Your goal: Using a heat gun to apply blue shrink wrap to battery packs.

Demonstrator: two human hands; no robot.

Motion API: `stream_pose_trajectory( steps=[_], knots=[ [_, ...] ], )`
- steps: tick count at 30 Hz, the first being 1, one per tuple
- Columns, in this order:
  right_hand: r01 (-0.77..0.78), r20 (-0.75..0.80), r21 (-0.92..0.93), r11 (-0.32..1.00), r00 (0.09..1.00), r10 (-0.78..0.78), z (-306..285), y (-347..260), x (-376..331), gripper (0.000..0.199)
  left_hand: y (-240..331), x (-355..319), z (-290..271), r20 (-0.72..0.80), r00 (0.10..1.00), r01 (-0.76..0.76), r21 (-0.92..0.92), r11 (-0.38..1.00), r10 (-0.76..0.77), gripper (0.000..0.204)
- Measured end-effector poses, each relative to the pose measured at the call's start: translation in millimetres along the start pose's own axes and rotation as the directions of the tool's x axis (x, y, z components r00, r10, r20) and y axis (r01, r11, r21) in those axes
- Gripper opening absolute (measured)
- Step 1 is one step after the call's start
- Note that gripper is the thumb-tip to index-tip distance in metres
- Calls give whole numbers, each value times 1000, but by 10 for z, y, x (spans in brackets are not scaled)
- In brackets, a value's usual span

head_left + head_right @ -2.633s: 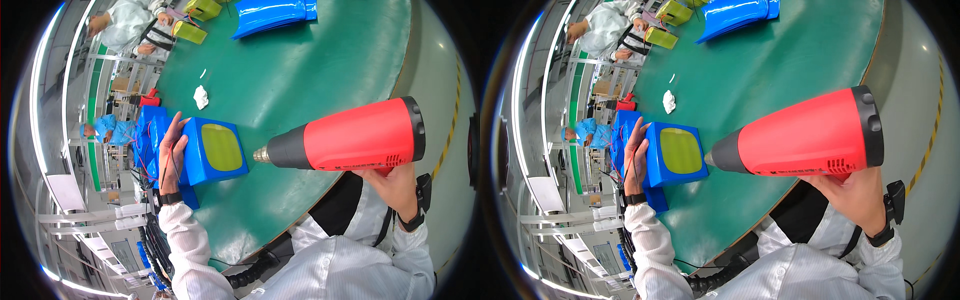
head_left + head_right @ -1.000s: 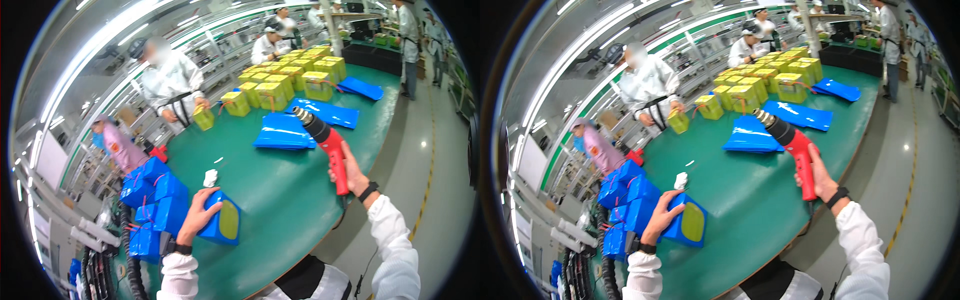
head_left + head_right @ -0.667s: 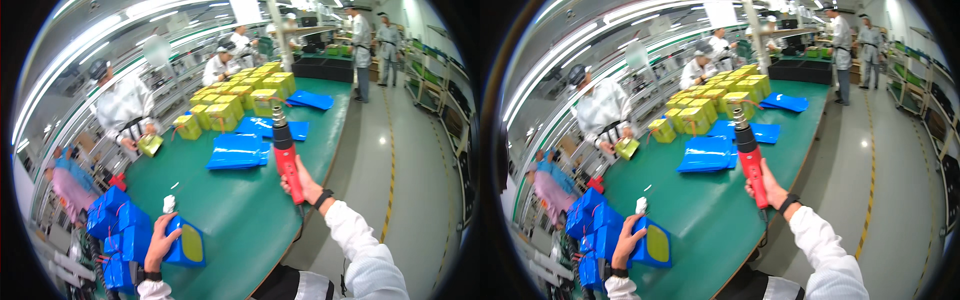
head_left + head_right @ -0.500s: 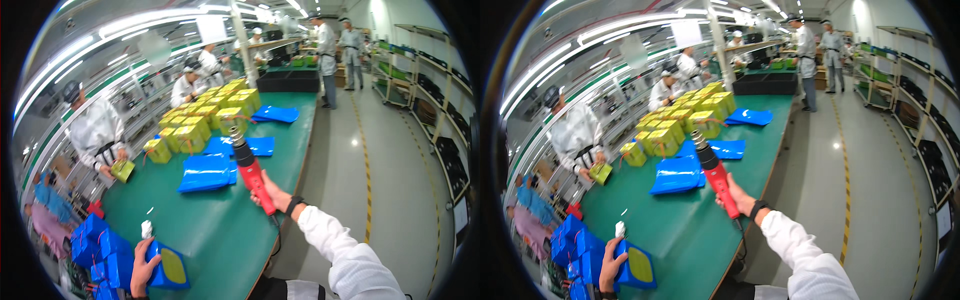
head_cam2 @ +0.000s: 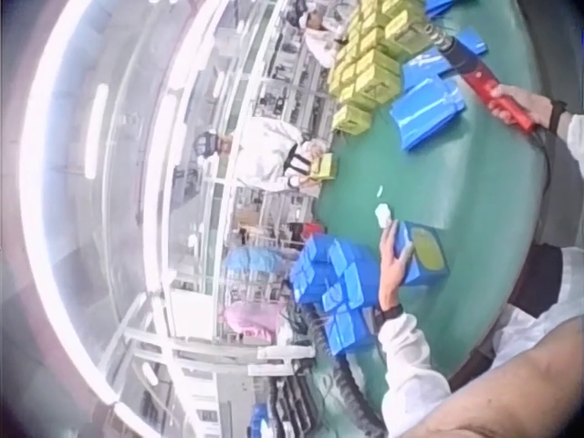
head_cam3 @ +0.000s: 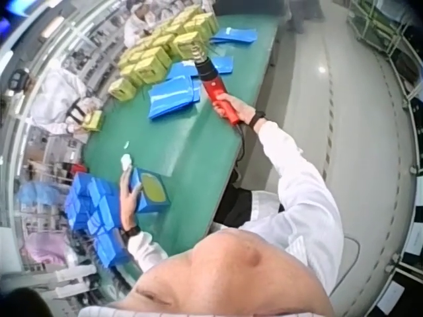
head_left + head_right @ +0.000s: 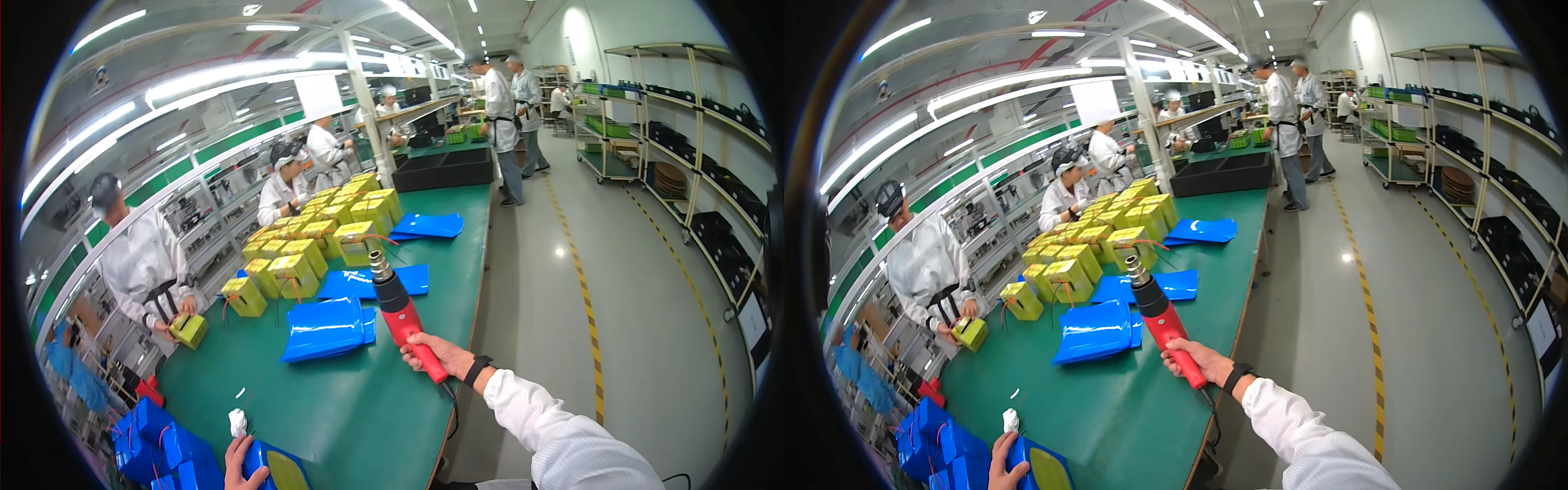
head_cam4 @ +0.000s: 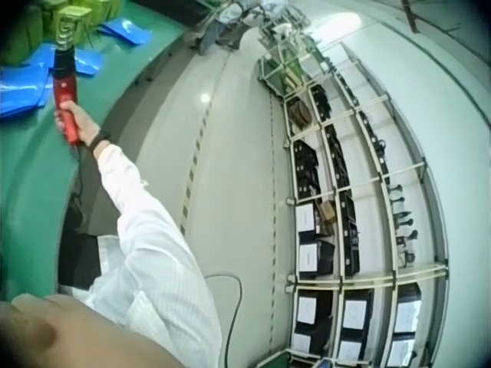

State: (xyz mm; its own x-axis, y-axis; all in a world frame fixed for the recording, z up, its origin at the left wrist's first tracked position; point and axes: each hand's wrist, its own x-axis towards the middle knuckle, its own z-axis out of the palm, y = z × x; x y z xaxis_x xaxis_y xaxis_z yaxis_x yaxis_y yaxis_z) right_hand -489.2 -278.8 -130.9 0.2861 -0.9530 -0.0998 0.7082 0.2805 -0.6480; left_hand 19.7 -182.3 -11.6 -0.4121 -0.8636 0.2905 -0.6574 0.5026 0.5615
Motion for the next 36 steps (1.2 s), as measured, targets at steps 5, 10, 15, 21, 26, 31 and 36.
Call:
stream_pose_trajectory(
  steps=[5, 10, 15, 21, 26, 31, 36],
  knots=[
    [9, 8, 3, 1000, 1000, -9, -19, -22, -2, 34, -13, -6, 64, -44, 995, 77, -178, 981, -86, 75],
    [-20, -35, -54, 998, 999, 18, 24, -109, 53, 46, 34, -133, 97, -120, 980, 83, -470, 879, -156, 76],
    [10, -309, -486, 874, 933, -182, 134, -178, 135, 69, -116, -398, 302, -294, 885, -25, -804, 594, -361, 76],
    [6, -291, -757, 653, 892, -346, 193, -239, 150, 67, -399, -709, 778, -251, 794, -56, -937, 345, -553, 64],
    [-150, 196, -943, -298, 471, -860, 180, -253, 52, 48, -754, -912, 1168, -194, 822, -38, -957, 289, -535, 68],
    [353, 204, -932, 84, 700, -684, 1449, 428, -345, 30, -480, -849, 1129, -146, 818, 41, -950, 311, -556, 73],
    [293, 309, -915, 279, 951, 14, 2452, 1425, -504, 79, -325, -802, 1053, -274, 870, -102, -914, 393, -410, 77]
  ],
)
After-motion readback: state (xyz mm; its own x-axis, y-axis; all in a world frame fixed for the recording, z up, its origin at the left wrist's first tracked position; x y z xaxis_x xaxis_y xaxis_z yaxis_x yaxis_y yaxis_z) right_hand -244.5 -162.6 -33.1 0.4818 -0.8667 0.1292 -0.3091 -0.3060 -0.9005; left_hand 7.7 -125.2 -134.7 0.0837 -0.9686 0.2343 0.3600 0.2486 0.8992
